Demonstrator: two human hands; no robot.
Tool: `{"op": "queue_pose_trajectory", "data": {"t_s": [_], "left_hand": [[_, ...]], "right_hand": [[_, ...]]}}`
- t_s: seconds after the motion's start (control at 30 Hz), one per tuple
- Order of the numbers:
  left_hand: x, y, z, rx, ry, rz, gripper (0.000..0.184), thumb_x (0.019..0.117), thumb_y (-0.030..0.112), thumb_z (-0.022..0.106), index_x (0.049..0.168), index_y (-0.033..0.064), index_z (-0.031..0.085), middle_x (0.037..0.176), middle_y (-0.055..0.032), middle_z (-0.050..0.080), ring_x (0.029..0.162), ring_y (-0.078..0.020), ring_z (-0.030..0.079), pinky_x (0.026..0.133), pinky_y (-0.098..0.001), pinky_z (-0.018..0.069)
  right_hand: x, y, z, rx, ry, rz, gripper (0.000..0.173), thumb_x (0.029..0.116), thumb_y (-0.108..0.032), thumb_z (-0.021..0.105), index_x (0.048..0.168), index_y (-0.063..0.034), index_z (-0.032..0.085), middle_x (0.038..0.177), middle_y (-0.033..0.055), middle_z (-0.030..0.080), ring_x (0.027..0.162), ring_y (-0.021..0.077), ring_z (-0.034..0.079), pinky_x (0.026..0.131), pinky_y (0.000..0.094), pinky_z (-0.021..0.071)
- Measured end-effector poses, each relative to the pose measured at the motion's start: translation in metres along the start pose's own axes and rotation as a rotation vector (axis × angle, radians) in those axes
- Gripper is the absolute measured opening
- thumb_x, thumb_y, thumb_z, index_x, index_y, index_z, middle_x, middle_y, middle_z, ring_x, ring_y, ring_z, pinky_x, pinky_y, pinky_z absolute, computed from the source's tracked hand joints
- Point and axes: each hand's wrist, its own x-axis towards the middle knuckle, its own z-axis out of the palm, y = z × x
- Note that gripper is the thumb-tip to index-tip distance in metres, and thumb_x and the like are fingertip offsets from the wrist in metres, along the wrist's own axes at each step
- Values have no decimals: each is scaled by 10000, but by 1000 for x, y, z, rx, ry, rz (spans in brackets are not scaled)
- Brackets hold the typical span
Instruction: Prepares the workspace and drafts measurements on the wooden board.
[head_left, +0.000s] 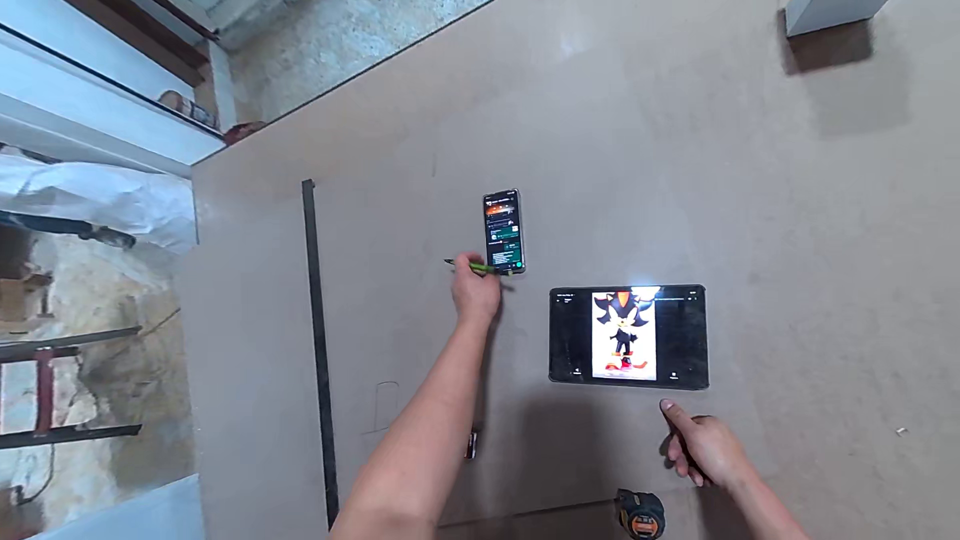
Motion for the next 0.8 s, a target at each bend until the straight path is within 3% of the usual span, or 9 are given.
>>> {"op": "queue_pose_trajectory", "data": {"t_s": [0.17,0.27,0.4,0.47,0.57,0.63,0.7,0.8], "left_hand": [[31,20,15,-158,36,-60,513,915,158,690,1394,68,529,1187,-175,677,1053,-314,690,890,-548,580],[34,34,21,-228,42,-18,521,906,154,702,1389,67,526,1182,-138,677,1040,-248,682,883,-471,574],[-19,20,27,-222,-14,88,524,899,114,701,1380,46,504,1256,-140,644,1091,-214,666,926,-426,571],[-71,-3,22,-192,-79,176,521,949,175,677,1419,50,489,1355,-125,621,1178,-190,650,989,-409,560],[-163,-68,0,-109,-190,318,512,1008,288,601,1470,105,476,1485,-51,568,1294,-166,603,1072,-428,532],[-221,-121,-20,-65,-245,355,477,1005,303,590,1432,100,524,1467,-49,588,1268,-186,626,1044,-446,554],[-269,-166,-40,-39,-299,353,435,990,248,595,1367,31,572,1425,-99,616,1261,-221,631,1051,-452,545],[-322,-212,-64,-5,-328,339,365,987,172,604,1310,1,620,1377,-126,650,1250,-231,645,1051,-439,545]], "right_hand": [[-5,-6,0,5,-21,17,764,1048,-669,350,724,-74,702,585,67,679,427,165,604,402,303,480],[-5,-7,-1,-5,-28,25,781,1033,-696,340,734,-80,715,590,60,682,435,149,602,420,294,480],[-4,0,1,-23,-25,21,825,1000,-754,319,715,-83,706,578,74,675,418,157,591,407,309,476],[-4,0,2,-22,-26,13,842,991,-772,303,700,-89,698,569,74,672,413,163,591,400,319,475],[-3,0,0,-27,-39,9,840,994,-770,311,715,-93,722,598,81,694,441,185,621,428,354,509],[-4,0,0,-20,-30,8,833,993,-769,322,727,-91,726,603,80,695,448,185,624,430,351,510],[-6,0,1,-7,-19,-1,821,998,-759,332,744,-82,721,602,82,688,451,182,622,431,343,510],[-7,0,1,-29,-11,-17,830,996,-766,313,777,-84,733,612,80,695,453,175,615,434,335,494]]}}
